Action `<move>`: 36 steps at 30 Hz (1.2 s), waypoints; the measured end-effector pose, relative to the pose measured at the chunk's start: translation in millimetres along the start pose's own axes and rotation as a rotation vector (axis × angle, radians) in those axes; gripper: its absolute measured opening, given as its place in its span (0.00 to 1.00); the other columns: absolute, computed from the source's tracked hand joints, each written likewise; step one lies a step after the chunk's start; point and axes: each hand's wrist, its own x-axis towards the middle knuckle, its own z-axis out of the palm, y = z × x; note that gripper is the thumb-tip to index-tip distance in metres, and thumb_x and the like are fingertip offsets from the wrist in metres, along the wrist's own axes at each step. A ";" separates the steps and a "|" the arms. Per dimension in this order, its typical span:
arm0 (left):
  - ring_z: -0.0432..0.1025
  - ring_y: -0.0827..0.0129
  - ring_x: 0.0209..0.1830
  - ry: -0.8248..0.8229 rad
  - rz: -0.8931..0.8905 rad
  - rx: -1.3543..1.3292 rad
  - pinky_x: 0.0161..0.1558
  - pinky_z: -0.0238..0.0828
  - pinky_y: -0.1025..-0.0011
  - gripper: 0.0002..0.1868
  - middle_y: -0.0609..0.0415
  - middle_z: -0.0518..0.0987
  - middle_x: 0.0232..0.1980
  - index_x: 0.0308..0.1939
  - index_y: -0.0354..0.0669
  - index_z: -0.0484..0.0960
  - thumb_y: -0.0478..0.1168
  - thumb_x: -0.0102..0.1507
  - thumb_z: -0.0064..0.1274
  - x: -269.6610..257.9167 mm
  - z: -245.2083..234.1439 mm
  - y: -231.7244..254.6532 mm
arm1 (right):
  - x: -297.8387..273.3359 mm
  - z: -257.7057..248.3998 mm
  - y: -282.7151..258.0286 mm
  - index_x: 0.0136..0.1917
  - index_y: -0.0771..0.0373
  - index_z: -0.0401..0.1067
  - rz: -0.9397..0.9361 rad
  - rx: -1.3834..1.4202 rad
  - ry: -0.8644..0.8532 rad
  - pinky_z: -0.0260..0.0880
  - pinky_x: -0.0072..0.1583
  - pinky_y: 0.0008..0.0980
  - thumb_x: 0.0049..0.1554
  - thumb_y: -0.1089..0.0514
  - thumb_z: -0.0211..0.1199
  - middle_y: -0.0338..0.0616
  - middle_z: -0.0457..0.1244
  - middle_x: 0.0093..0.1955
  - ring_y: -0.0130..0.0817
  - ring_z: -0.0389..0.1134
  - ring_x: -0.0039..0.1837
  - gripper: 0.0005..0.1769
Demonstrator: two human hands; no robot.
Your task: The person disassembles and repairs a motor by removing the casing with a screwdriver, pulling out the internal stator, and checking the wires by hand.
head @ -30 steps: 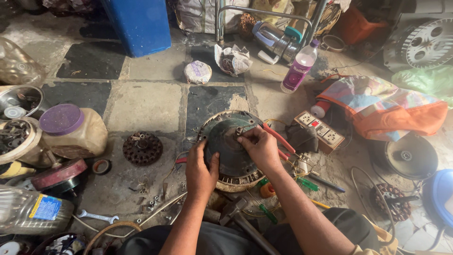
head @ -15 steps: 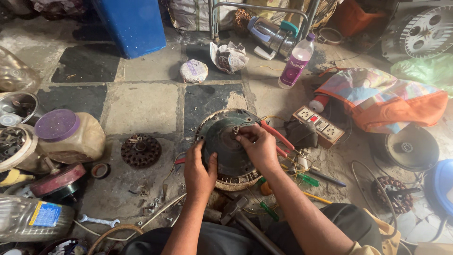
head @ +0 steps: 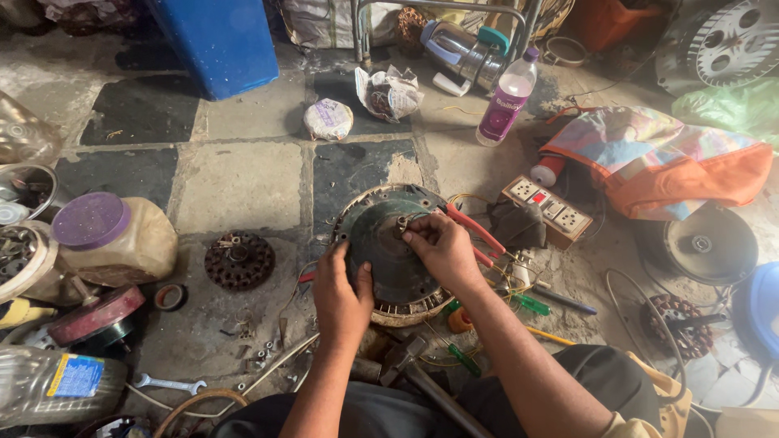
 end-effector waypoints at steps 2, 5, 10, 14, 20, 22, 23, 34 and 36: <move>0.71 0.40 0.61 0.032 0.072 0.115 0.58 0.67 0.48 0.25 0.36 0.73 0.62 0.63 0.36 0.72 0.40 0.63 0.56 11.0 -7.2 17.7 | -1.1 0.4 1.1 0.47 0.66 0.79 -0.038 -0.081 0.020 0.68 0.45 0.27 0.52 0.60 0.73 0.38 0.71 0.40 0.22 0.65 0.40 0.11; 0.71 0.46 0.62 0.017 0.241 -0.004 0.61 0.68 0.54 0.23 0.41 0.75 0.62 0.65 0.39 0.74 0.40 0.66 0.55 47.0 -7.0 44.1 | -0.3 -1.5 2.2 0.48 0.66 0.78 -0.012 -0.012 -0.004 0.71 0.46 0.27 0.53 0.58 0.72 0.38 0.71 0.41 0.21 0.68 0.41 0.11; 0.82 0.58 0.37 -0.375 0.097 -0.121 0.43 0.77 0.63 0.09 0.49 0.87 0.41 0.43 0.43 0.88 0.44 0.66 0.57 108.3 16.7 57.2 | -1.3 -4.7 -4.2 0.48 0.66 0.77 -0.094 -0.103 0.002 0.69 0.46 0.29 0.52 0.59 0.70 0.41 0.70 0.41 0.24 0.67 0.41 0.12; 0.83 0.67 0.30 -0.384 -0.148 -0.383 0.34 0.79 0.68 0.09 0.53 0.86 0.30 0.39 0.38 0.87 0.41 0.65 0.57 118.7 22.0 32.8 | -0.8 -7.3 -3.6 0.45 0.66 0.77 -0.076 -0.119 -0.035 0.69 0.45 0.29 0.53 0.57 0.71 0.40 0.68 0.39 0.25 0.65 0.40 0.11; 0.81 0.75 0.31 -0.440 -0.470 -0.650 0.26 0.77 0.76 0.10 0.54 0.85 0.33 0.42 0.35 0.84 0.40 0.65 0.56 110.8 28.2 17.6 | -0.2 -4.4 -0.2 0.46 0.66 0.75 -0.044 -0.023 -0.037 0.69 0.46 0.27 0.53 0.58 0.70 0.38 0.68 0.40 0.23 0.65 0.40 0.11; 0.81 0.75 0.31 -0.437 -0.460 -0.638 0.27 0.77 0.76 0.11 0.54 0.86 0.34 0.42 0.35 0.84 0.41 0.66 0.56 109.6 28.6 15.7 | 0.0 -3.6 0.7 0.47 0.66 0.76 -0.049 -0.024 -0.025 0.68 0.45 0.27 0.52 0.59 0.71 0.37 0.68 0.40 0.23 0.64 0.40 0.11; 0.81 0.75 0.31 -0.437 -0.459 -0.636 0.27 0.77 0.76 0.11 0.54 0.86 0.34 0.42 0.35 0.84 0.41 0.66 0.56 109.3 28.7 15.6 | 0.2 -2.8 1.1 0.48 0.65 0.76 -0.054 -0.025 -0.015 0.68 0.45 0.27 0.52 0.59 0.71 0.36 0.67 0.40 0.23 0.63 0.39 0.12; 0.77 0.70 0.53 -0.566 -0.188 -0.536 0.53 0.75 0.71 0.25 0.57 0.83 0.52 0.62 0.45 0.75 0.33 0.60 0.55 78.5 12.6 22.3 | 1.8 -3.0 2.3 0.43 0.65 0.75 -0.115 -0.087 0.018 0.68 0.43 0.31 0.51 0.59 0.73 0.41 0.64 0.40 0.28 0.65 0.38 0.10; 0.79 0.67 0.53 -0.525 -0.157 -0.465 0.53 0.75 0.70 0.21 0.54 0.84 0.51 0.59 0.44 0.78 0.33 0.62 0.55 73.4 12.2 24.9 | 1.4 -4.8 2.2 0.43 0.65 0.74 -0.120 -0.082 0.004 0.68 0.44 0.31 0.51 0.58 0.73 0.41 0.64 0.40 0.28 0.65 0.39 0.11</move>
